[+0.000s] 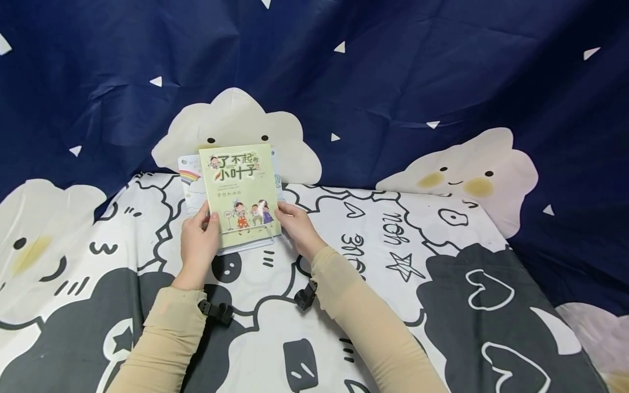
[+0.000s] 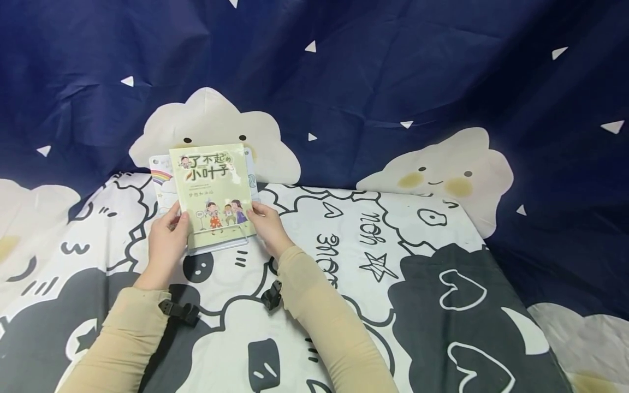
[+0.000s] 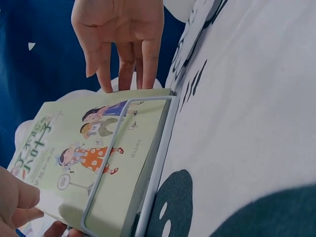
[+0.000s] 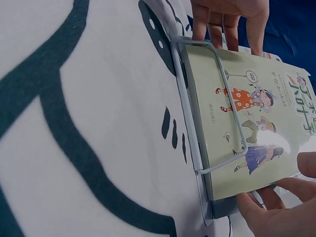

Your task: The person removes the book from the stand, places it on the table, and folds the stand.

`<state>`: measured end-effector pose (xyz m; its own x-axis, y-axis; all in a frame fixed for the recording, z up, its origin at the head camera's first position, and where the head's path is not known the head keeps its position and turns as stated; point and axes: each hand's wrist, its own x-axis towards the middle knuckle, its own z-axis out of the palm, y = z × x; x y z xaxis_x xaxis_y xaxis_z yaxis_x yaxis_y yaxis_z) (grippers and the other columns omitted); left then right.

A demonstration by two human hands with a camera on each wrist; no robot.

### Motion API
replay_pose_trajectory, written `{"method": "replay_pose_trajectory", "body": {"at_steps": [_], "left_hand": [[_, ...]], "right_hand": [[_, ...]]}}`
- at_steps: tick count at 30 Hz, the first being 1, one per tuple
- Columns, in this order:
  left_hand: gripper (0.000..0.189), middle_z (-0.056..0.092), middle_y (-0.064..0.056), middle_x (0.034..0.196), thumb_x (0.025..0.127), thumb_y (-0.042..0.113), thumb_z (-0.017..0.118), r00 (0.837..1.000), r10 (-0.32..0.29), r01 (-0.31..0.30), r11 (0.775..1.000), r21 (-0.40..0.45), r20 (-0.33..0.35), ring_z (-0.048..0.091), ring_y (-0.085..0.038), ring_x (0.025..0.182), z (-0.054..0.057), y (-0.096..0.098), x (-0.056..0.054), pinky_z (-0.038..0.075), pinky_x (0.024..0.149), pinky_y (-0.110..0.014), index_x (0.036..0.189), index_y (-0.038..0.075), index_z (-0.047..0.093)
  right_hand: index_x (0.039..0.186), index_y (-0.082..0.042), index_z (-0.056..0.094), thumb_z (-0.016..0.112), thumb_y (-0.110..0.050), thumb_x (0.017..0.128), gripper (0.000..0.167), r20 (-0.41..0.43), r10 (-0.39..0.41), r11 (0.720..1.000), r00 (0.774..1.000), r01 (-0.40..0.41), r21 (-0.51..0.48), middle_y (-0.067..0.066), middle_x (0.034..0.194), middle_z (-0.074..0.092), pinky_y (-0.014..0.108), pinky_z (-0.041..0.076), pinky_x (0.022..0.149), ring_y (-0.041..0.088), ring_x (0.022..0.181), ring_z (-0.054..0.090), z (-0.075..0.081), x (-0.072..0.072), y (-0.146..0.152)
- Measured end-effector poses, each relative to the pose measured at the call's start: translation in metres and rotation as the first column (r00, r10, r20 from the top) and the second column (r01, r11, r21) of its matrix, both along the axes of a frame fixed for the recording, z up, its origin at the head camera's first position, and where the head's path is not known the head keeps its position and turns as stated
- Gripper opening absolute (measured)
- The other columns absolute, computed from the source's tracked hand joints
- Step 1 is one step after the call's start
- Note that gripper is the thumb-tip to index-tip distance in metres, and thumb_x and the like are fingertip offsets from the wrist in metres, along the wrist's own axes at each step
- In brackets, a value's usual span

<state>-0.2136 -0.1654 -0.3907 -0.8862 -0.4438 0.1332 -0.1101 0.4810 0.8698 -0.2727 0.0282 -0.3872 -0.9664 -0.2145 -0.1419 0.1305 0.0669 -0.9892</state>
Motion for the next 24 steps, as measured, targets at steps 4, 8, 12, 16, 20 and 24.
{"method": "replay_pose_trajectory", "body": {"at_steps": [4, 8, 12, 16, 20, 24], "left_hand": [[0.049, 0.059, -0.023, 0.129, 0.104, 0.027, 0.045, 1.000, -0.012, 0.012, 1.000, -0.006, 0.019, 0.060, -0.037, 0.116, 0.002, 0.002, -0.001, 0.043, 0.083, -0.043, 0.152, 0.016, 0.039], [0.050, 0.062, -0.018, 0.134, 0.104, 0.029, 0.048, 0.999, -0.005, 0.006, 0.999, -0.036, 0.036, 0.064, -0.035, 0.112, 0.003, 0.003, -0.003, 0.044, 0.076, -0.040, 0.152, 0.019, 0.040], [0.051, 0.066, -0.014, 0.130, 0.101, 0.026, 0.056, 0.999, 0.019, -0.017, 0.997, -0.072, 0.032, 0.064, -0.032, 0.107, 0.003, 0.001, -0.007, 0.039, 0.074, -0.033, 0.150, 0.020, 0.045], [0.050, 0.069, -0.012, 0.123, 0.097, 0.021, 0.062, 0.999, 0.034, -0.033, 0.996, -0.080, 0.004, 0.066, -0.030, 0.105, 0.002, -0.002, -0.011, 0.039, 0.077, -0.033, 0.146, 0.020, 0.051], [0.049, 0.071, -0.011, 0.120, 0.095, 0.021, 0.066, 0.999, 0.044, -0.044, 0.998, -0.047, -0.012, 0.068, -0.029, 0.105, 0.004, -0.004, -0.013, 0.040, 0.082, -0.034, 0.142, 0.019, 0.056], [0.043, 0.073, -0.011, 0.116, 0.093, 0.022, 0.069, 0.999, 0.041, -0.043, 0.998, -0.038, -0.035, 0.069, -0.030, 0.103, 0.009, -0.006, -0.016, 0.042, 0.084, -0.033, 0.135, 0.013, 0.063]], "right_hand": [[0.147, -0.005, 0.046, 0.054, -0.017, 0.102, 0.047, 0.013, 0.003, 1.000, 1.000, -0.003, -0.003, 0.014, 0.150, 0.048, 0.037, 0.037, 0.116, 0.025, 0.138, 0.047, 0.001, -0.001, 0.003], [0.149, -0.006, 0.044, 0.055, -0.017, 0.102, 0.049, 0.034, 0.022, 1.000, 0.999, -0.021, -0.021, 0.012, 0.151, 0.048, 0.037, 0.035, 0.117, 0.023, 0.140, 0.044, 0.001, -0.002, 0.006], [0.150, -0.007, 0.042, 0.055, -0.017, 0.102, 0.051, 0.045, 0.041, 0.999, 0.998, -0.040, -0.034, 0.011, 0.152, 0.046, 0.037, 0.034, 0.118, 0.022, 0.142, 0.042, 0.001, -0.003, 0.008], [0.150, -0.007, 0.041, 0.055, -0.016, 0.102, 0.051, 0.050, 0.048, 0.997, 0.998, -0.045, -0.058, 0.012, 0.152, 0.046, 0.037, 0.034, 0.118, 0.023, 0.141, 0.044, 0.002, -0.003, 0.010], [0.151, -0.008, 0.040, 0.055, -0.017, 0.102, 0.052, 0.064, 0.064, 0.995, 0.996, -0.059, -0.075, 0.011, 0.151, 0.046, 0.038, 0.034, 0.118, 0.024, 0.139, 0.046, 0.002, -0.003, 0.012], [0.152, -0.009, 0.040, 0.055, -0.017, 0.102, 0.052, 0.081, 0.064, 0.995, 0.995, -0.057, -0.085, 0.012, 0.152, 0.044, 0.038, 0.035, 0.118, 0.025, 0.139, 0.046, 0.002, -0.005, 0.015]]}}
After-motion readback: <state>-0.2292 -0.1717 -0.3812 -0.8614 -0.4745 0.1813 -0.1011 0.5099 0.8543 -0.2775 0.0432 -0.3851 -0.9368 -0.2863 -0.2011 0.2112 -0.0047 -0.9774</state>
